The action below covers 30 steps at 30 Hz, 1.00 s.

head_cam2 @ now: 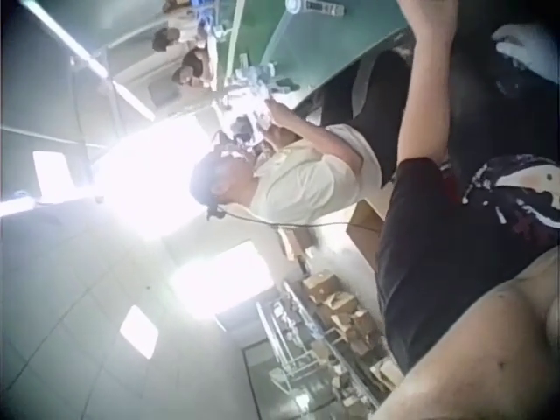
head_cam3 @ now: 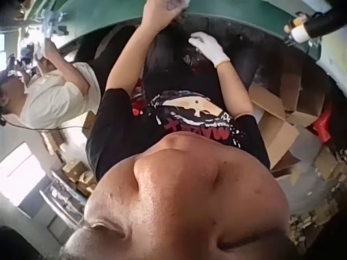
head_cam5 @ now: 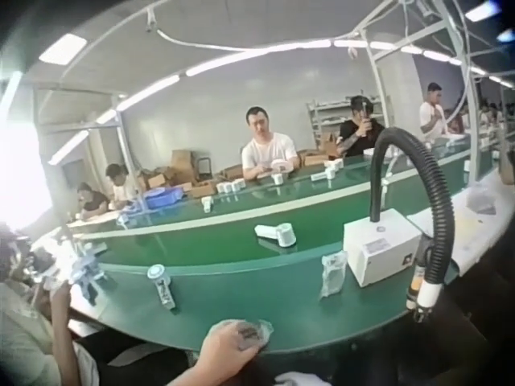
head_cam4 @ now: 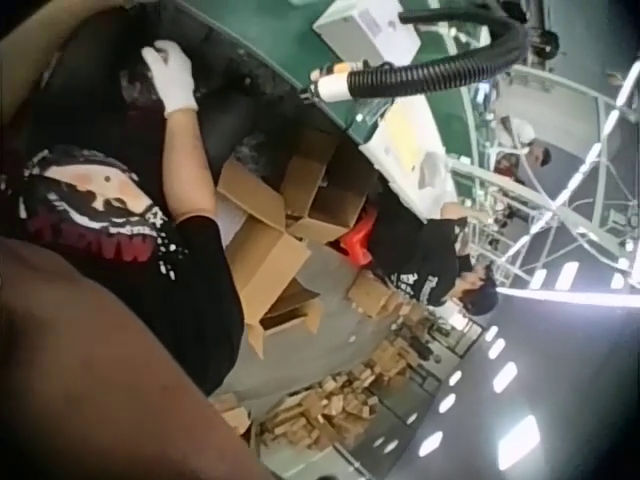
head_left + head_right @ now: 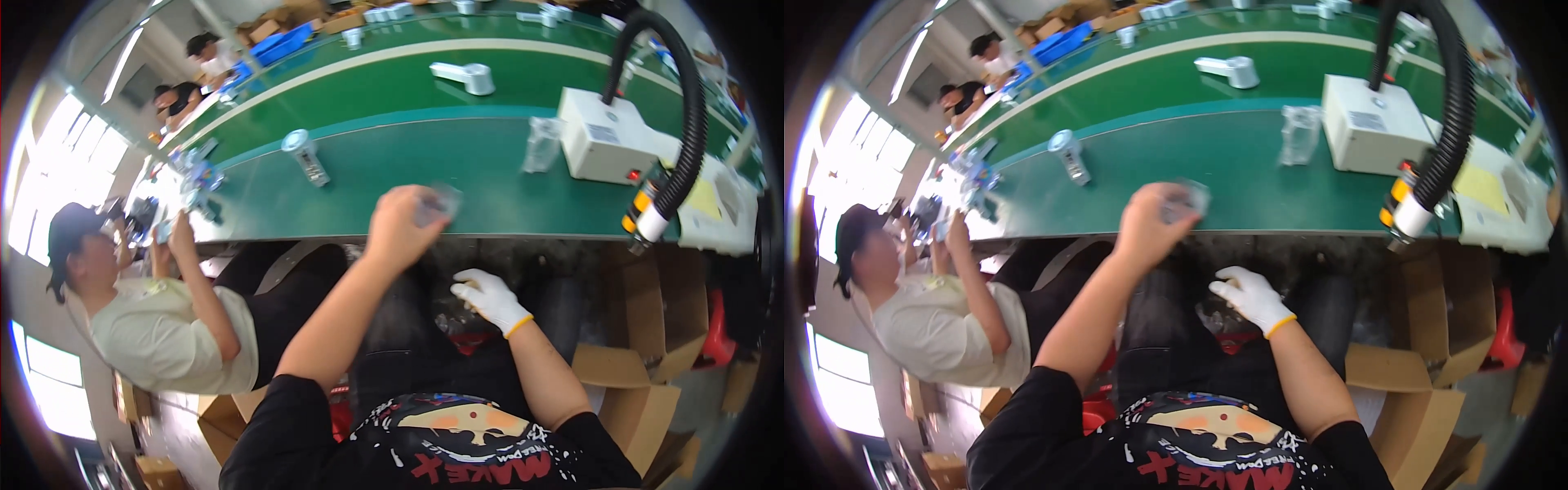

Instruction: Assembling and inspecting handheld fans at a production line station.

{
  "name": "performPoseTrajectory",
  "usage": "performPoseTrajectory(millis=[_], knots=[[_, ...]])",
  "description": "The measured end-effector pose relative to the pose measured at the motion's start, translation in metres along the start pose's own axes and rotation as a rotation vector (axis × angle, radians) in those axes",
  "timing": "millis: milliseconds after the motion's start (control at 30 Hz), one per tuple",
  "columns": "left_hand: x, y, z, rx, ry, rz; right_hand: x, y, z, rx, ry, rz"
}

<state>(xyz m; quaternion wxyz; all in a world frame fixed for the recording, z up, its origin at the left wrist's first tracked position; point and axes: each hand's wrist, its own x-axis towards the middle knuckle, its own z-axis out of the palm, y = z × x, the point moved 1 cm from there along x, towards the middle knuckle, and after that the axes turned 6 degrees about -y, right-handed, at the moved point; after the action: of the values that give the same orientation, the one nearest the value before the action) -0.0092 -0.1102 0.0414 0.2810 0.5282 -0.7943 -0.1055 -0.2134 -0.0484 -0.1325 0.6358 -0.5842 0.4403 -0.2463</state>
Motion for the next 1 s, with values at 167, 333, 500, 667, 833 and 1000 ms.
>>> performPoseTrajectory(millis=[167, 333, 500, 667, 833, 1000], knots=[[-0.063, 0.022, 0.032, -0.263, -0.074, 0.23, -0.044, -0.057, 0.012, 0.16, 0.201, -0.401], [-0.143, -0.012, 0.12, -0.381, -0.601, 0.143, -0.072, -0.103, 0.025, -0.497, 0.144, -0.962], [-0.142, -0.049, 0.163, -0.367, -0.789, -0.242, -0.089, -0.061, 0.04, 0.608, -0.227, -0.471], [-0.101, -0.054, 0.088, -0.46, -0.729, -0.029, -0.113, -0.069, -0.01, 1.118, -0.2, -0.64], [-0.042, -0.032, -0.039, -0.853, -0.832, -0.245, -0.127, -0.083, -0.078, 1.354, 0.139, -0.849], [0.046, -0.121, -0.092, -0.547, 0.032, -0.107, -0.13, -0.079, -0.093, 1.433, 0.081, -0.826]])
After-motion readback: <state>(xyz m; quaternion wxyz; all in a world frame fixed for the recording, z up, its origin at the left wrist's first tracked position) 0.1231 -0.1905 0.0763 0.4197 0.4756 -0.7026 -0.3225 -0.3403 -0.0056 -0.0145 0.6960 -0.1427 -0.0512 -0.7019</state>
